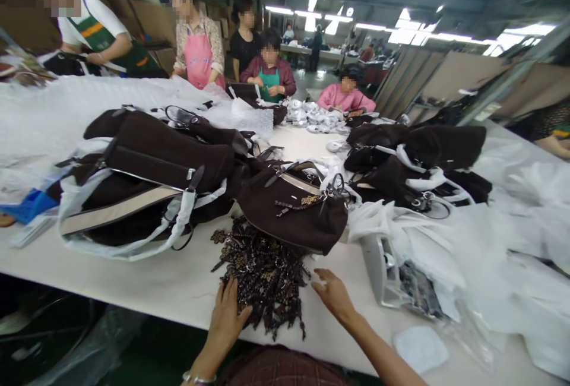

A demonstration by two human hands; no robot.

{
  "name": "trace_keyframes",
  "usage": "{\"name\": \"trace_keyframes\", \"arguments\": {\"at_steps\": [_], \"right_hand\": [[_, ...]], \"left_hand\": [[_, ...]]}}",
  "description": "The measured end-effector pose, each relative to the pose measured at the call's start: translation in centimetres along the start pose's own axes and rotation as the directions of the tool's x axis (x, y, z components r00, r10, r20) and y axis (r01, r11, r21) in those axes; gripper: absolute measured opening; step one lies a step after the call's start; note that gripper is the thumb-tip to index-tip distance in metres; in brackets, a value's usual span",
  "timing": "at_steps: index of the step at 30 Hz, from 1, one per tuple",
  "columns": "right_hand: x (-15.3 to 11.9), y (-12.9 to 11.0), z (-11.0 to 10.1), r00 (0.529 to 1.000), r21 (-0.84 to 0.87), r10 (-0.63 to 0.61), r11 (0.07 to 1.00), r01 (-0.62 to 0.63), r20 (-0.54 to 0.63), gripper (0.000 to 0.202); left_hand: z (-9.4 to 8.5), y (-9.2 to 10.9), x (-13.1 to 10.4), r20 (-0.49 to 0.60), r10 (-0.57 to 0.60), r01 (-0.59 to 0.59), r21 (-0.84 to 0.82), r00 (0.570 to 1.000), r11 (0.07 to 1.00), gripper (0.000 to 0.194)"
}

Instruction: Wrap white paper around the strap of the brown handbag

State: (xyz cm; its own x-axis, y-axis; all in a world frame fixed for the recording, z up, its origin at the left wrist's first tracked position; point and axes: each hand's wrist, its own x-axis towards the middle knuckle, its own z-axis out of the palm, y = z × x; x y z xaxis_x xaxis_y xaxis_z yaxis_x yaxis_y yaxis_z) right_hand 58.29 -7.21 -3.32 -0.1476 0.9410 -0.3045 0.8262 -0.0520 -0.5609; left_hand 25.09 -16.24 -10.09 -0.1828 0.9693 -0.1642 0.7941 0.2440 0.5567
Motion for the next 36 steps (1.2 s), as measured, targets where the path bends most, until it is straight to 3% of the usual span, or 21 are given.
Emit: {"name": "trace_keyframes", "arguments": {"at_steps": [2,5,9,12,16,20,23,26,29,31,34,36], "right_hand": [[2.3,-2.0,2.2,1.000,-0.054,-0.001,0.999,0.000,-0.021,0.054],[4.9,-3.3,3.3,0.999,-0.073,0.018,0.997,-0.021,-0.032,0.058],[5.3,-2.3,2.6,0.999,-0.093,0.031,0.995,-0.029,0.023,0.038],[4.4,-0.5,1.4,0.999,-0.129,0.032,0.991,-0.028,0.030,0.030],[2.9,3.0,-1.1,0.996,-0.164,0.061,0.985,-0.049,0.067,0.028],[0.6,6.9,-3.2,0.982,-0.165,0.136,0.980,-0.114,0.133,0.026],[-1.8,8.7,-3.7,0.967,-0.156,0.191,0.974,-0.165,0.169,0.028],[-3.5,9.2,-4.0,0.965,-0.085,0.208,0.977,-0.197,0.159,0.028],[-3.2,7.8,-5.5,0.981,0.017,0.194,0.981,-0.194,-0.004,0.033],[-1.7,6.2,-7.8,0.962,0.046,0.172,0.985,-0.166,-0.212,0.038],[1.9,4.1,-12.9,0.835,-0.141,0.039,0.980,-0.139,-0.549,0.041],[4.4,3.6,-16.1,0.791,-0.310,-0.065,0.937,-0.162,-0.609,0.040]], "left_hand": [[0.2,0.3,0.2,0.017,0.024,-0.024,0.010,1.000,1.000,0.073],[0.1,-0.4,0.4,0.052,0.047,-0.048,0.016,0.998,0.999,0.070],[-0.4,-0.8,0.3,-0.058,0.002,0.002,0.061,0.998,0.998,0.064],[-2.0,1.2,0.5,-0.186,0.077,-0.068,0.054,0.980,0.996,0.056],[-6.3,8.1,2.8,-0.280,0.239,-0.247,0.007,0.930,0.969,0.044],[-10.3,16.7,7.4,-0.293,0.413,-0.426,0.020,0.862,0.904,0.033],[-11.7,22.3,11.2,-0.286,0.468,-0.445,0.145,0.836,0.884,0.030],[-11.3,26.4,15.1,-0.235,0.518,-0.463,0.252,0.822,0.850,0.041],[-8.9,29.2,18.7,-0.066,0.537,-0.506,0.257,0.841,0.824,0.062],[-7.1,30.2,20.4,0.024,0.541,-0.530,0.244,0.841,0.812,0.059],[-5.2,30.5,21.2,0.030,0.559,-0.548,0.242,0.829,0.801,0.038],[-4.9,30.2,20.7,0.017,0.584,-0.569,0.248,0.812,0.784,0.028]]}}
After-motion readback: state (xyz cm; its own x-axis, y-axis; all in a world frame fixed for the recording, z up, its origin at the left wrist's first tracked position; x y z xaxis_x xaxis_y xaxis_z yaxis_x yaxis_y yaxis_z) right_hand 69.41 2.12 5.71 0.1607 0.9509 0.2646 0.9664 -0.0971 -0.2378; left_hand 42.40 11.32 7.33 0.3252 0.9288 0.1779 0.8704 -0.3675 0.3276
